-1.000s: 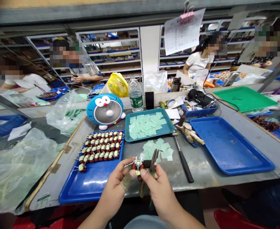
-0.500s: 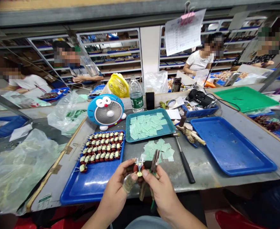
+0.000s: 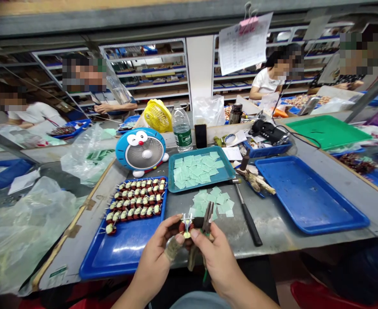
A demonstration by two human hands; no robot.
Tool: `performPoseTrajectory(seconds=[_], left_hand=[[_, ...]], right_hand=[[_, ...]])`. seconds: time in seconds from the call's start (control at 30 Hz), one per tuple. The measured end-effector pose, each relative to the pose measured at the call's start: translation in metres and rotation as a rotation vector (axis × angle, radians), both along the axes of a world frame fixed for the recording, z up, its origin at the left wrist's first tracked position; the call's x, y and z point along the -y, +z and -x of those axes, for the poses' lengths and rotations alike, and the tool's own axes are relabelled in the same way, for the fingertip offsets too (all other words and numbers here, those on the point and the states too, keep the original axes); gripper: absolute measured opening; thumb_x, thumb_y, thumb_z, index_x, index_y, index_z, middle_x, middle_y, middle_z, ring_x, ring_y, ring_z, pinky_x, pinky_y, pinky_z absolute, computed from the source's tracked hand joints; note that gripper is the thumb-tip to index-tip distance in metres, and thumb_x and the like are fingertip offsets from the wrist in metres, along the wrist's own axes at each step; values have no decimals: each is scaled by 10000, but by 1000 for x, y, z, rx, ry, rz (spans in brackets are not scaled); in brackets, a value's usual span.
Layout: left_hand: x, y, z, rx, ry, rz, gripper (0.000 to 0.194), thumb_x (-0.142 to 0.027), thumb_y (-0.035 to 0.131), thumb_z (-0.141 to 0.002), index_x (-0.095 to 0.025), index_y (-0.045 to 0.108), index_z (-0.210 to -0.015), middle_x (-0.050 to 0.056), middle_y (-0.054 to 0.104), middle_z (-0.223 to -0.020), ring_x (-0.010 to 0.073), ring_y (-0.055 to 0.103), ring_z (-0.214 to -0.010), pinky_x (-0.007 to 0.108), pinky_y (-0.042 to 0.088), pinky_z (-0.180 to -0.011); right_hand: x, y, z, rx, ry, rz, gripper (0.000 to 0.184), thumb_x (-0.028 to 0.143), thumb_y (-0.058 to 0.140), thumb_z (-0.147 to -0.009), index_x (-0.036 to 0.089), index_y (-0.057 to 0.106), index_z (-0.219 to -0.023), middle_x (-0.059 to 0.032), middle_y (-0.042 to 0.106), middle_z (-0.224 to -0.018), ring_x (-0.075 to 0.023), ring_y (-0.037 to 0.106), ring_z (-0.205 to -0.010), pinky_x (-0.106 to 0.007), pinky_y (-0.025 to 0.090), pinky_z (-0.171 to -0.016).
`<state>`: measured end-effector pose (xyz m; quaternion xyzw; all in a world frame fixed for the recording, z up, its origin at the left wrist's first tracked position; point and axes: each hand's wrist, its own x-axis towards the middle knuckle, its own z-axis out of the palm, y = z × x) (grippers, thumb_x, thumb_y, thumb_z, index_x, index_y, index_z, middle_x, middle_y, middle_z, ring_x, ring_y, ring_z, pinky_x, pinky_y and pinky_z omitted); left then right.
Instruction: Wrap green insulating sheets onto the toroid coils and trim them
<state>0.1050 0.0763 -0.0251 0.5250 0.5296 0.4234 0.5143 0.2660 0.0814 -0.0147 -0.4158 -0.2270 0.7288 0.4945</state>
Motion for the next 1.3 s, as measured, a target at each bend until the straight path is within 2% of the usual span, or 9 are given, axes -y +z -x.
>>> performPoseTrajectory(seconds=[0.1,0.3,0.6,0.77,0.9,1.03,1.3], left_hand=[[-1,-2,2,-28,-1,-1,452,-430,623,-960,-262,569,-1376,110,626,-1384,298,614,-1246,410,494,-1061],[0,-6,3,-43,-3,5,457,-431,608,-971,-282,557,-1399,102,593,-1434,299,581,-1297,417,466,-1099],[-2,-1,0,94,-55,80,483,-440,592,-981,-268,508,-1424,109,561,-1473,296,564,-1320,415,472,-1095],[-3,3,0,96,-105,87,545,-438,568,-995,-273,438,-1498,102,558,-1487,276,558,-1336,406,439,-1134],[-4,5,2,-74,-131,32,519,-434,550,-1003,-272,458,-1487,100,582,-1463,264,595,-1294,395,459,-1111],[-4,4,3,-307,-165,-99,454,-376,535,-1012,-296,485,-1456,73,611,-1435,241,612,-1272,376,480,-1084],[-3,-1,3,-619,-177,-340,458,-300,536,-994,-291,488,-1449,50,642,-1403,237,637,-1245,375,529,-1043]], right_hand=[[0,-6,0,-21,21,-42,392,412,801,-834,202,682,-1143,-78,751,-1069,-219,689,-919,-365,539,-894],[-1,-9,-2,56,26,-96,397,436,789,-841,219,686,-1157,-79,753,-1116,-245,691,-1016,-391,502,-985],[-1,-10,-4,113,40,-133,405,427,759,-873,206,655,-1197,-97,736,-1169,-263,675,-1056,-421,483,-1008],[-2,-11,-1,75,9,-93,442,440,786,-841,194,651,-1182,-103,749,-1118,-264,696,-984,-395,521,-907],[-2,-8,2,8,7,6,490,439,832,-789,185,653,-1168,-90,759,-1069,-249,706,-952,-378,526,-900],[-2,-8,3,-18,1,101,518,442,866,-745,172,649,-1130,-76,760,-999,-230,705,-889,-352,545,-824],[-1,-15,6,-52,-10,113,490,428,867,-758,176,637,-1111,-43,746,-943,-181,682,-830,-316,543,-774]])
